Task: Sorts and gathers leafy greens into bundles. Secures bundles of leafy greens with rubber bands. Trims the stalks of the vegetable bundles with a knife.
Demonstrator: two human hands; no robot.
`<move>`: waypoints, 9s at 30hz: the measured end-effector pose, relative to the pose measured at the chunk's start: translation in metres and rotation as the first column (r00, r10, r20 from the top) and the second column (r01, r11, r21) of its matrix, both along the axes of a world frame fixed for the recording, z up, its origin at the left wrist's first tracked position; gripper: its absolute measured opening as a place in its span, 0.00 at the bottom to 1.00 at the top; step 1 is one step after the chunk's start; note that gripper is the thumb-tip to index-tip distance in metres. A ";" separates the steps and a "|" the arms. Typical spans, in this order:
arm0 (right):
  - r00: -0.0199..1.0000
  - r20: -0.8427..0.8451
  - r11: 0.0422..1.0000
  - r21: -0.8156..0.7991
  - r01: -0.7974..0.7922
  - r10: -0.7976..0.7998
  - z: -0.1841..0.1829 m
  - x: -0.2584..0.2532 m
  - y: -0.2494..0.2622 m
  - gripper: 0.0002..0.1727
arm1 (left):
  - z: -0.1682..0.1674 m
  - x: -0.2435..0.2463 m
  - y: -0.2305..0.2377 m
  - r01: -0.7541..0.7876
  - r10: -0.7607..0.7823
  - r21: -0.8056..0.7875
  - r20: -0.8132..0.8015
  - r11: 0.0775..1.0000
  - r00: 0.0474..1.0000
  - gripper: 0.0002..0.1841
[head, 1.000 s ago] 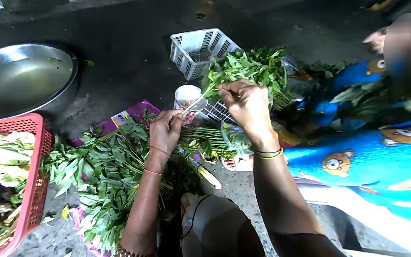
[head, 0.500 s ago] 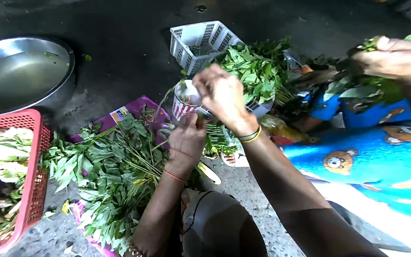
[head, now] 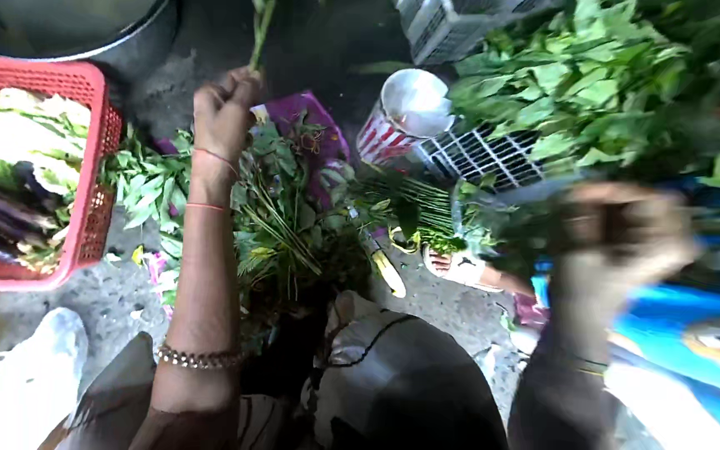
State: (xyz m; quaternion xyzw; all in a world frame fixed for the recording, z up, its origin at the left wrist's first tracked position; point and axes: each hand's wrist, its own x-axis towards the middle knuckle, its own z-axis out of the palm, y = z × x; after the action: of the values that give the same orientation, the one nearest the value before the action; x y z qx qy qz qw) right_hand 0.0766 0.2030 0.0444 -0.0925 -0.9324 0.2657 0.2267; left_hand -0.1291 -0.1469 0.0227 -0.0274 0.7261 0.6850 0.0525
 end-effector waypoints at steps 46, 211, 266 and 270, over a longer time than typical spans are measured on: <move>0.846 0.487 0.465 -0.814 0.349 0.218 -0.217 -0.093 -0.100 0.12 | -0.087 0.090 0.008 -0.043 0.076 -0.109 0.324 0.993 0.943 0.16; 0.889 -0.394 0.905 -0.249 -0.346 0.232 0.010 -0.112 -0.132 0.10 | 0.015 0.090 0.096 0.087 -0.104 -0.074 -0.269 0.993 0.958 0.27; 0.735 0.357 0.625 -0.772 -0.115 0.577 -0.136 -0.084 -0.073 0.25 | -0.084 0.100 0.011 -0.574 0.534 0.312 0.210 0.757 0.819 0.08; 0.532 0.686 0.822 -0.568 -0.035 0.496 -0.157 -0.086 -0.079 0.29 | -0.092 0.103 0.015 -0.613 0.546 0.338 0.277 0.715 0.790 0.08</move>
State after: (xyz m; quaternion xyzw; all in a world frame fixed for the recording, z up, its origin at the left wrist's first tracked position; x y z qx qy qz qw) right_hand -0.0097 0.1238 -0.1127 -0.1083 -0.8326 0.4518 -0.3015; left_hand -0.0261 -0.1319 -0.0691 -0.2963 0.5133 0.7987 -0.1038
